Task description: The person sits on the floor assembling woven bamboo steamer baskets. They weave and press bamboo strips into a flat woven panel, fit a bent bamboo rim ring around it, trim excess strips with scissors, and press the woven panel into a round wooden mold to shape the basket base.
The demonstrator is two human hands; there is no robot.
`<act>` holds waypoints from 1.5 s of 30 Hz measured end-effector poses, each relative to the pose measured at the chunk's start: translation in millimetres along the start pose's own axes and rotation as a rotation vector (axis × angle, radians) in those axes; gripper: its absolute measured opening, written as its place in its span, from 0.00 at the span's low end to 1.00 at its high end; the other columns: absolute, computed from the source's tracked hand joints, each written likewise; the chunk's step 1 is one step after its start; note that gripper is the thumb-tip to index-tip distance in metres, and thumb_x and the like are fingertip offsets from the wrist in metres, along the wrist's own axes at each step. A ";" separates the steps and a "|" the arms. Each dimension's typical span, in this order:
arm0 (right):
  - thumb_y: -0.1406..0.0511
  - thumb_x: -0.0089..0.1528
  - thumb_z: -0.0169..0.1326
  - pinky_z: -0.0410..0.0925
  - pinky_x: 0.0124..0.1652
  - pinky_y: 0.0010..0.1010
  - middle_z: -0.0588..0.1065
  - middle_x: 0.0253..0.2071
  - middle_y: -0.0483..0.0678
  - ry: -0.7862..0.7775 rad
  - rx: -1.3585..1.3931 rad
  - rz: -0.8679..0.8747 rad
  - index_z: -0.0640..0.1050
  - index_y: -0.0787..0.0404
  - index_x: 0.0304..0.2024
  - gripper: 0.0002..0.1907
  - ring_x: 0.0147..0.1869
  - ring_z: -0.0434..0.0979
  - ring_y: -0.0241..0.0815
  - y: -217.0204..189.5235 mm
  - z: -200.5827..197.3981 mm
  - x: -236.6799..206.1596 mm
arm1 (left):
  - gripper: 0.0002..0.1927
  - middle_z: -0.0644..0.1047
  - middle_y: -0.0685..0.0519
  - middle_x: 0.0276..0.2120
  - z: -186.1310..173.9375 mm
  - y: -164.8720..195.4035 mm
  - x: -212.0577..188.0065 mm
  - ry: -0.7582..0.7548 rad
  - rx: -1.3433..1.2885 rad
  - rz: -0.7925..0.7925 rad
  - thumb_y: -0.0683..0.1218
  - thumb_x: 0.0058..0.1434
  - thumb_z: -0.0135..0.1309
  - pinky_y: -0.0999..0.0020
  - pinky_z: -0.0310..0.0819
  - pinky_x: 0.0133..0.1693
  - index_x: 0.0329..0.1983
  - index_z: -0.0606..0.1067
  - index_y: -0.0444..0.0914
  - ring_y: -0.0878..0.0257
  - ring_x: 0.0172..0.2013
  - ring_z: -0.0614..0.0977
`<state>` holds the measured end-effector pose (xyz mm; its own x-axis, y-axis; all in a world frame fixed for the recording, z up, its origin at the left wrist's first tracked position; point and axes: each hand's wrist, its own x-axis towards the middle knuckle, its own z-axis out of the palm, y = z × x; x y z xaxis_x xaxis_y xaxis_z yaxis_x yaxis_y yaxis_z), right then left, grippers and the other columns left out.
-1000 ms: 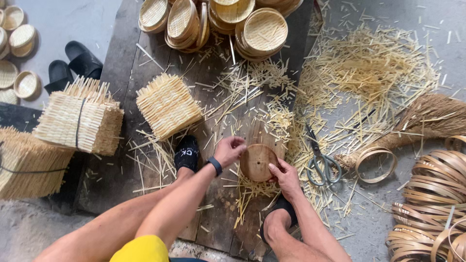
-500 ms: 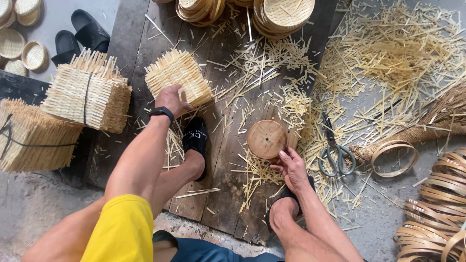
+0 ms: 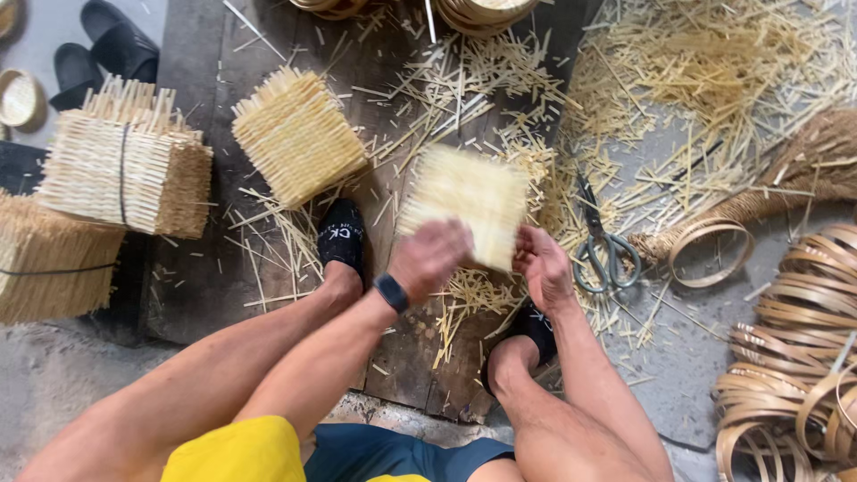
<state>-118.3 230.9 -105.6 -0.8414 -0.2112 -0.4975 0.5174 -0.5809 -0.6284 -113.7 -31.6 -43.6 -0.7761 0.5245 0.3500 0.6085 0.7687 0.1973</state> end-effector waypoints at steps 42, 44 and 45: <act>0.57 0.60 0.59 0.71 0.38 0.45 0.76 0.48 0.50 1.294 -0.319 -0.038 0.74 0.57 0.53 0.21 0.41 0.76 0.46 -114.2 -239.3 -39.5 | 0.39 0.71 0.46 0.52 22.1 -26.7 -8.7 0.111 -0.626 -1.191 0.49 0.54 0.69 0.67 0.76 0.47 0.64 0.64 0.31 0.63 0.44 0.78; 0.64 0.60 0.61 0.71 0.35 0.41 0.76 0.44 0.53 1.280 -0.185 0.019 0.76 0.63 0.52 0.19 0.39 0.76 0.46 -119.1 -241.6 -36.5 | 0.39 0.70 0.45 0.54 19.5 -27.4 -10.6 0.112 -0.587 -1.201 0.48 0.54 0.69 0.67 0.76 0.47 0.65 0.65 0.31 0.62 0.44 0.79; 0.68 0.60 0.62 0.71 0.34 0.39 0.76 0.42 0.54 1.273 -0.118 0.050 0.78 0.67 0.52 0.18 0.37 0.76 0.46 -121.4 -241.7 -36.4 | 0.39 0.69 0.45 0.55 18.2 -27.3 -11.8 0.109 -0.569 -1.207 0.48 0.54 0.69 0.67 0.76 0.47 0.65 0.65 0.31 0.62 0.45 0.79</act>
<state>-112.7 499.0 -155.7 -0.1121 0.7053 -0.7000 0.6101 -0.5072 -0.6087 -124.2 -52.0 -69.8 -0.8721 -0.4226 -0.2467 -0.4395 0.4549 0.7745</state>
